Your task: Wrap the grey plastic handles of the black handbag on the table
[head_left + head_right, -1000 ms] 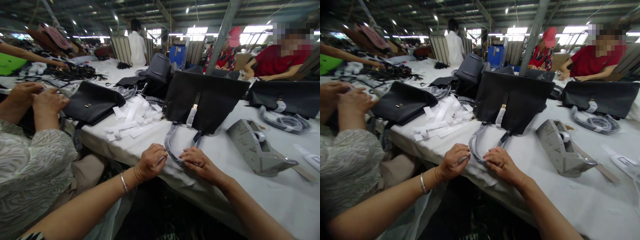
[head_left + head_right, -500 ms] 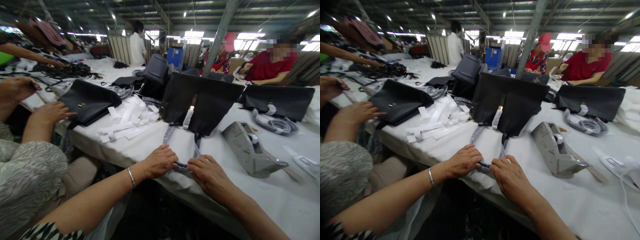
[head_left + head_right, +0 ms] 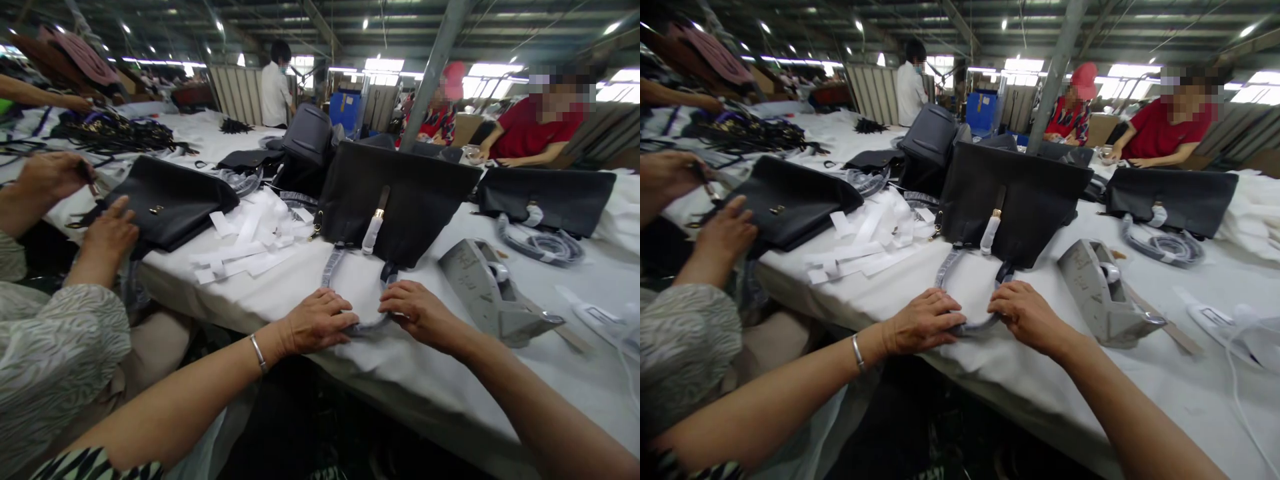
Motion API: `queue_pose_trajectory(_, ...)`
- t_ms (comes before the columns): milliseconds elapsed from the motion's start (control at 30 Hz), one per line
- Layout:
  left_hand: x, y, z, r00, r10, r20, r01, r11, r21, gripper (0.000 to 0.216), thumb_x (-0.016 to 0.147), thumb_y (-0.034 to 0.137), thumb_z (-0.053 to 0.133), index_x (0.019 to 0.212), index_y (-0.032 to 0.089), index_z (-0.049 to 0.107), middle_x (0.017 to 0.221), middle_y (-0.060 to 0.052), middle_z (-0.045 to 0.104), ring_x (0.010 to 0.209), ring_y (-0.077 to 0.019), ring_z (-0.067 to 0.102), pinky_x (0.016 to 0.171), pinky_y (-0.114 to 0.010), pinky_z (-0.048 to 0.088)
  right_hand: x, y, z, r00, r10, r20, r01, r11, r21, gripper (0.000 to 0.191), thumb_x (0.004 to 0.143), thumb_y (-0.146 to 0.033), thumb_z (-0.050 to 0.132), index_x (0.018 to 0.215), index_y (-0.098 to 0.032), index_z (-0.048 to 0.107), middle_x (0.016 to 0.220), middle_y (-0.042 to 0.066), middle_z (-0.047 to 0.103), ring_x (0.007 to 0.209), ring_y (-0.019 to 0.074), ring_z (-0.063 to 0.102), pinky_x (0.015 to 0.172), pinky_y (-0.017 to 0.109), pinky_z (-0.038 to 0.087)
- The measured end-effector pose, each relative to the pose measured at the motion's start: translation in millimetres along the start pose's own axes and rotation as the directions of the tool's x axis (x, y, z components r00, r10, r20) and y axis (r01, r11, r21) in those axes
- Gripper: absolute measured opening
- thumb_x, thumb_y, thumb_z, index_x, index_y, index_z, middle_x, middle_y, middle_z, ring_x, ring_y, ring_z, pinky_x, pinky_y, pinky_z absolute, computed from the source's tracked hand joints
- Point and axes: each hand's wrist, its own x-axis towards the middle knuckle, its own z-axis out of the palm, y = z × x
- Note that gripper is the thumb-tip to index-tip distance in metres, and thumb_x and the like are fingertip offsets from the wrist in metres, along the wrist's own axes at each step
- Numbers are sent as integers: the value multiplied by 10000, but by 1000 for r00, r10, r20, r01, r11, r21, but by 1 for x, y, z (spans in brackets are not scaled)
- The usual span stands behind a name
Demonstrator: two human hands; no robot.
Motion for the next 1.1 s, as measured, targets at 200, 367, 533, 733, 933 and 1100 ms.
queue_pose_trajectory(200,6,-4,0,988,-121,92,124,992,-36,181,904,336,567,1015,205,625,933,-34,643,909,-187,539,894,-349,331,24,-8,-38,959,-72,273,115,983,-144,69,794,-167,628,780,-216,675,778,29,656,865,200,543,876,365,337)
queue_pose_trajectory(367,10,-6,0,984,-137,116,145,987,-65,138,910,305,562,846,184,585,886,-19,598,875,-170,509,872,-327,329,17,12,-45,930,-59,362,148,964,-222,116,770,-113,592,701,-200,620,759,29,654,830,193,522,847,341,324)
queue_pose_trajectory(533,11,-3,1,976,-148,161,148,989,13,142,927,307,521,876,175,527,947,-44,563,882,-199,467,859,-342,345,18,57,-34,948,47,316,85,917,-389,216,839,-112,535,670,-202,634,733,28,661,827,209,530,961,417,250)
queue_pose_trajectory(733,10,-1,4,966,-189,177,186,982,32,117,926,292,522,918,176,505,987,-50,536,937,-215,448,941,-368,336,43,85,-23,937,116,331,56,881,-469,224,837,-106,535,679,-200,661,767,37,688,830,212,553,977,444,259)
queue_pose_trajectory(933,9,0,0,972,-166,166,171,985,-16,157,910,326,553,888,182,495,962,-45,546,918,-208,465,927,-356,359,37,98,-21,959,75,274,28,934,-356,207,814,-127,534,834,-246,701,920,32,708,924,214,579,970,417,366)
queue_pose_trajectory(1100,5,-3,3,976,-217,7,217,975,-54,109,908,257,508,843,170,497,902,-67,557,881,-218,476,864,-367,381,-1,69,-14,868,483,-114,-492,868,-62,356,820,-222,509,1159,-190,613,1236,116,607,1031,252,599,883,396,475)
